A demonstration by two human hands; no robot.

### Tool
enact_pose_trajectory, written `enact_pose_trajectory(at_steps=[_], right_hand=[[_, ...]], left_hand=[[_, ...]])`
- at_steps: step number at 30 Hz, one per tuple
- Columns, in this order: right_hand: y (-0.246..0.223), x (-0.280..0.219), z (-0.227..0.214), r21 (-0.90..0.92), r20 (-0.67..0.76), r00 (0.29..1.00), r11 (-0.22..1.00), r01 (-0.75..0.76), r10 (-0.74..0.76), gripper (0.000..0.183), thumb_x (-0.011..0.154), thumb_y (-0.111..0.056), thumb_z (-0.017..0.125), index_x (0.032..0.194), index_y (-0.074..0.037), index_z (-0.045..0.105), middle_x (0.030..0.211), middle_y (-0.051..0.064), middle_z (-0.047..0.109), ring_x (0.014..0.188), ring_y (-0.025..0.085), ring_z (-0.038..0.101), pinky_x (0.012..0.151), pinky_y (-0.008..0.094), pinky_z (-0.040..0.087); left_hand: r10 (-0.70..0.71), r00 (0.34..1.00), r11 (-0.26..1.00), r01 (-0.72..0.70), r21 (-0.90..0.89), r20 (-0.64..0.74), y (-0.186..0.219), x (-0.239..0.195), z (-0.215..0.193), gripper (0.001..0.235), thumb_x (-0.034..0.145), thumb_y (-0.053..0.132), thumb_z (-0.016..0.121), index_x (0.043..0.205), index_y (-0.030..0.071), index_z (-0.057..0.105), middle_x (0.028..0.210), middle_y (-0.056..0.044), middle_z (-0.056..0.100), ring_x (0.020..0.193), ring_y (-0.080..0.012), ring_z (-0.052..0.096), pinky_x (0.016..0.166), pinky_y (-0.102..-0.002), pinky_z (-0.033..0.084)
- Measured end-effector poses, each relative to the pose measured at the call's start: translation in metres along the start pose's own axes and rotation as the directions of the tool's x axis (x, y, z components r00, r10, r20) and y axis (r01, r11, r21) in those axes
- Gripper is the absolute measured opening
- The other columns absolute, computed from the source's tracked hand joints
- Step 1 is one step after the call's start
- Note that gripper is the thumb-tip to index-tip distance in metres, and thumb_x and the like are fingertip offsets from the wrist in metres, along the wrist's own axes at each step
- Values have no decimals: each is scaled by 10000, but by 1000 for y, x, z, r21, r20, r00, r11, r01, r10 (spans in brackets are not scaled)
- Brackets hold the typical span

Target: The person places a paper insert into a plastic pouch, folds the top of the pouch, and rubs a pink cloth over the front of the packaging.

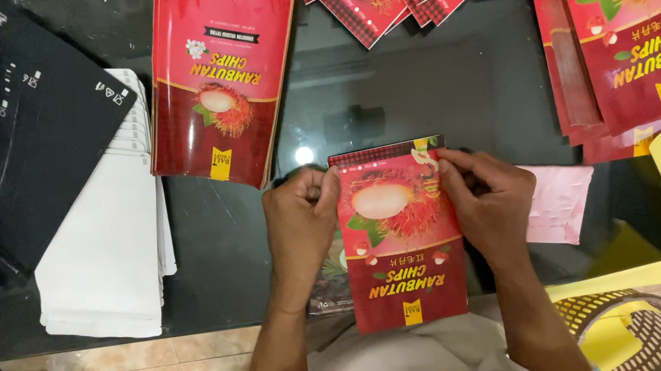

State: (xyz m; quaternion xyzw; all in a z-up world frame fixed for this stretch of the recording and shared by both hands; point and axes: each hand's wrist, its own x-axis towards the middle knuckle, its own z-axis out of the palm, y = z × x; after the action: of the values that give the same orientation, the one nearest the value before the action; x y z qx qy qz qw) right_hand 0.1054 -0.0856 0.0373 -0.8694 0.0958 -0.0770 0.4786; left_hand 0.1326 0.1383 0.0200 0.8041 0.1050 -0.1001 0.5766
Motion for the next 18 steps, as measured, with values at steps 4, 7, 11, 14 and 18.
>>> enact_pose_trajectory(at_steps=[4,7,11,14,18], right_hand=[[4,0,-1,35,5,1000,999,-6,6,130,929,29,763,1018,-45,822,674,124,675,600,167,613,559,312,468],[5,1,0,43,10,1000,999,1,-2,134,929,29,760,1021,-47,823,677,122,676,609,165,620,563,305,475],[2,1,0,25,6,1000,1000,13,-13,140,922,39,757,1007,-50,825,689,124,687,620,175,642,571,308,489],[3,0,-1,22,7,1000,1000,5,-5,147,927,48,748,1010,-44,826,700,125,703,643,159,647,576,308,496],[22,0,1,48,21,1000,999,5,-6,139,918,49,751,1022,-14,818,714,155,712,640,180,636,571,350,498]], left_hand=[[-9,1000,1000,9,-27,-7,3,0,0,302,979,87,664,691,4,709,472,-119,642,403,-156,578,451,-283,456],[-10,1000,999,10,-31,-9,2,-1,-1,307,979,96,668,689,4,708,468,-114,639,401,-157,576,458,-282,457],[-9,1000,1000,9,-11,-20,0,0,0,311,966,119,679,672,23,707,454,-97,629,403,-159,581,478,-285,465],[9,1000,999,-8,37,-30,-1,0,2,300,944,148,688,661,49,701,447,-88,617,416,-177,599,489,-297,472],[50,998,995,-47,92,-31,-4,1,-1,308,939,153,680,651,44,688,450,-106,606,419,-219,584,502,-332,457]])
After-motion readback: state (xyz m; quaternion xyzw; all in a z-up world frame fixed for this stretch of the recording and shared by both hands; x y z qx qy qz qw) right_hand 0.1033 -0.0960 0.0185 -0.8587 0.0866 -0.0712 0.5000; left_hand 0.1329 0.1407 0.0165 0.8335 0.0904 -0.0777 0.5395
